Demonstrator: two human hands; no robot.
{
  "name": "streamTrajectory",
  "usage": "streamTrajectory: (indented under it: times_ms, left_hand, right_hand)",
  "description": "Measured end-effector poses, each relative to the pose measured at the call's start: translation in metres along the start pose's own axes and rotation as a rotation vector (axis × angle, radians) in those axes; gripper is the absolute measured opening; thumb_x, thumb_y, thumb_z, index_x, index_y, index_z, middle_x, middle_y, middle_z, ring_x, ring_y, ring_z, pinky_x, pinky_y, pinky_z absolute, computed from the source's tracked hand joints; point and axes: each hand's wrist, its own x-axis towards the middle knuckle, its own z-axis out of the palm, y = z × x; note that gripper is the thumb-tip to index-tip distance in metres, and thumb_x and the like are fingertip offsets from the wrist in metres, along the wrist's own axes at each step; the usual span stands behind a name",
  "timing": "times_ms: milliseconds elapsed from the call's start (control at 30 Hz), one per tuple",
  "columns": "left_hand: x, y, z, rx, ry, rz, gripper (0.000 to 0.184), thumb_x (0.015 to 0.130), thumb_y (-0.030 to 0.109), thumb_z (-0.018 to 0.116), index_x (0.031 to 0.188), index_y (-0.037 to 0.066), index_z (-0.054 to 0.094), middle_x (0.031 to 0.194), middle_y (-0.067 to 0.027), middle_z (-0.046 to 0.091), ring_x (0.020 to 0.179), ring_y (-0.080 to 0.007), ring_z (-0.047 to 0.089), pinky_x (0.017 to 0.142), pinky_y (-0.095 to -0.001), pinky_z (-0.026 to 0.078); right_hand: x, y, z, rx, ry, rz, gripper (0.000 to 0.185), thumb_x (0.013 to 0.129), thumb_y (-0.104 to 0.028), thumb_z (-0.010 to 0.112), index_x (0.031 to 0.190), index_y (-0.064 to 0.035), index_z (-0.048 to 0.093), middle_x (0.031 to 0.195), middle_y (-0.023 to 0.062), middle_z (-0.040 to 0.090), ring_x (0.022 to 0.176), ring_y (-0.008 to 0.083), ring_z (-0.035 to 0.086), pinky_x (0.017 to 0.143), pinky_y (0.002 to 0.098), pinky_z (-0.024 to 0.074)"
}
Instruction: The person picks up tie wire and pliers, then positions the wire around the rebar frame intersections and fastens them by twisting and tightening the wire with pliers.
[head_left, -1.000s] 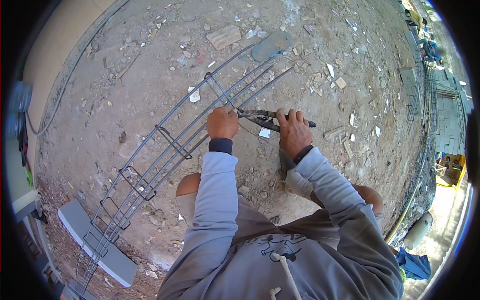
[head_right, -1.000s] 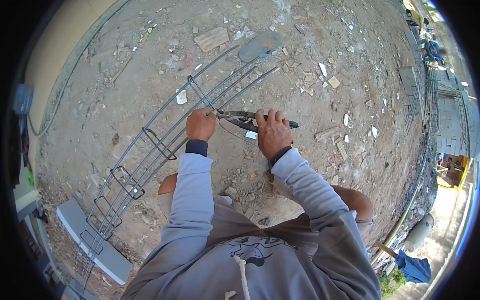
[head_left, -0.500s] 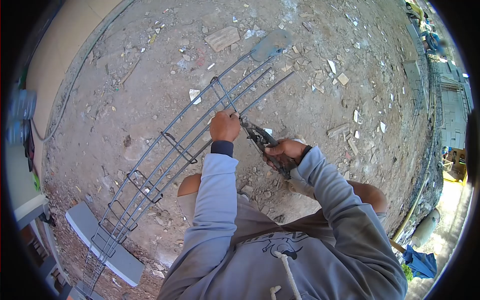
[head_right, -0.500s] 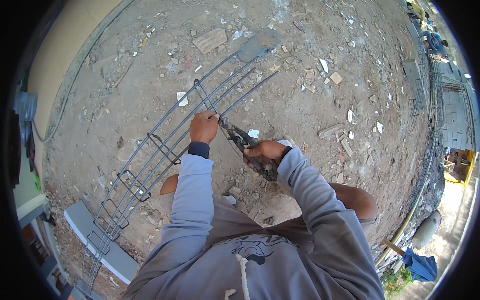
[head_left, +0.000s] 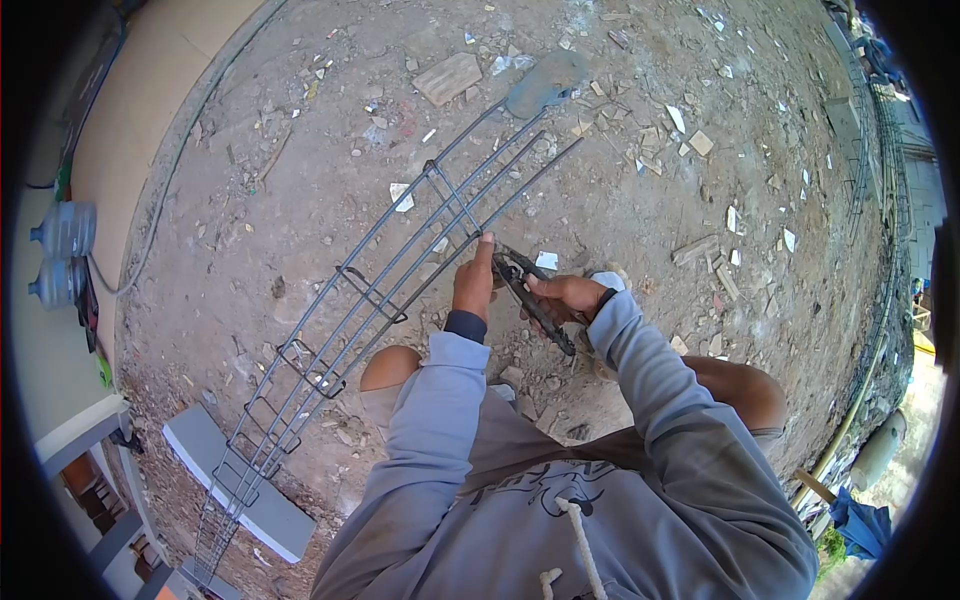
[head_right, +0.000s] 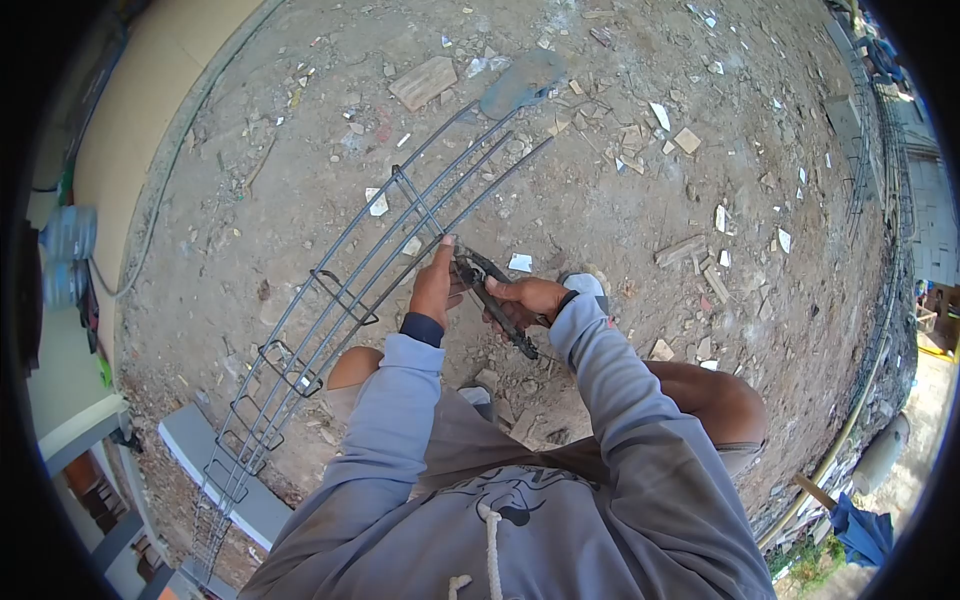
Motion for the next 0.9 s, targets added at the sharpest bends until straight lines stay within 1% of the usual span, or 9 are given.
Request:
streamTrajectory:
  times_ms: [67,167,267,367,467,600,767,867,900]
  left_hand:
    - [-0.01,-0.003,0.012,-0.337,-0.143,-0.133,0.058,0.086,0.056,0.05,0.103,0.0,0.055,0.096,-0.0116,0.061,0.093,-0.0224,0.056,0.091,-0.0324,0.04]
    - [-0.004,0.0,0.03,-0.8,-0.389,0.013,0.046,0.088,0.046,0.051,0.103,0.003,0.055,0.093,-0.0102,0.062,0.086,-0.0212,0.057,0.089,-0.0361,0.045]
    - [-0.006,0.007,0.037,-0.861,-0.401,0.031,0.028,0.089,0.03,0.053,0.101,0.005,0.054,0.084,-0.0061,0.059,0.077,-0.0191,0.057,0.08,-0.0401,0.051]
    - [0.018,-0.011,0.038,-0.905,-0.41,0.061,0.014,0.087,0.016,0.054,0.098,0.007,0.054,0.073,-0.0019,0.052,0.065,-0.0157,0.054,0.065,-0.0385,0.053]
    - [0.029,-0.01,0.046,-0.853,-0.271,0.104,0.012,0.086,0.009,0.052,0.097,0.008,0.054,0.066,0.0,0.046,0.06,-0.0141,0.05,0.059,-0.0369,0.05]
    - [0.029,0.002,0.058,-0.847,-0.065,0.105,0.009,0.085,0.01,0.053,0.094,0.009,0.054,0.064,0.0002,0.045,0.054,-0.0139,0.047,0.052,-0.0338,0.045]
    - [0.039,-0.003,0.062,-0.651,0.117,0.178,0.007,0.085,0.014,0.057,0.09,0.01,0.053,0.066,-0.0003,0.049,0.051,-0.014,0.048,0.047,-0.0331,0.043]
    - [0.027,-0.003,0.054,-0.68,0.035,0.17,0.019,0.086,0.024,0.06,0.096,0.009,0.055,0.073,-0.0033,0.057,0.06,-0.0151,0.055,0.053,-0.0326,0.045]
    - [0.022,-0.001,0.052,-0.703,-0.001,0.181,0.023,0.086,0.027,0.061,0.098,0.008,0.056,0.075,-0.0043,0.059,0.063,-0.0144,0.057,0.054,-0.0307,0.044]
  right_hand:
    - [0.005,0.007,-0.004,0.076,-0.067,-0.032,0.062,0.089,-0.057,0.044,0.1,0.0029,0.059,0.08,0.0142,0.064,0.074,0.0251,0.064,0.065,0.0364,0.0512]
    - [0.009,0.011,-0.005,0.188,-0.197,-0.069,0.062,0.091,-0.053,0.044,0.102,0.0062,0.057,0.082,0.0138,0.063,0.075,0.0246,0.063,0.068,0.0367,0.0514]
    - [0.005,0.005,0.002,0.138,-0.202,-0.142,0.067,0.085,-0.059,0.052,0.101,0.0063,0.057,0.084,0.0155,0.064,0.079,0.025,0.064,0.069,0.0359,0.0517]
    - [-0.001,-0.013,0.002,-0.234,0.12,0.05,0.073,0.076,-0.062,0.061,0.103,0.0061,0.057,0.088,0.0179,0.064,0.083,0.0299,0.064,0.076,0.0401,0.0509]
    - [-0.013,-0.018,0.019,-0.922,0.531,-0.12,0.075,0.068,-0.057,0.071,0.107,0.0056,0.054,0.093,0.0203,0.062,0.091,0.035,0.063,0.082,0.0447,0.0484]
    - [-0.011,0.012,0.059,-1.112,1.097,-0.165,0.057,0.072,-0.04,0.071,0.109,0.0003,0.053,0.103,0.023,0.059,0.097,0.0401,0.059,0.083,0.0463,0.0472]
    - [0.009,0.02,0.034,-0.943,0.961,-0.203,0.047,0.079,-0.039,0.064,0.1,0.0031,0.056,0.091,0.0251,0.062,0.089,0.041,0.061,0.08,0.0469,0.047]
    - [0.002,0.013,0.023,-0.922,0.785,-0.236,0.048,0.081,-0.042,0.061,0.09,0.0051,0.059,0.085,0.027,0.062,0.088,0.0398,0.061,0.08,0.0457,0.0461]
    - [-0.001,0.01,0.022,-0.891,0.741,-0.198,0.044,0.082,-0.04,0.062,0.088,0.0043,0.059,0.081,0.0232,0.062,0.079,0.0345,0.062,0.072,0.0429,0.0469]
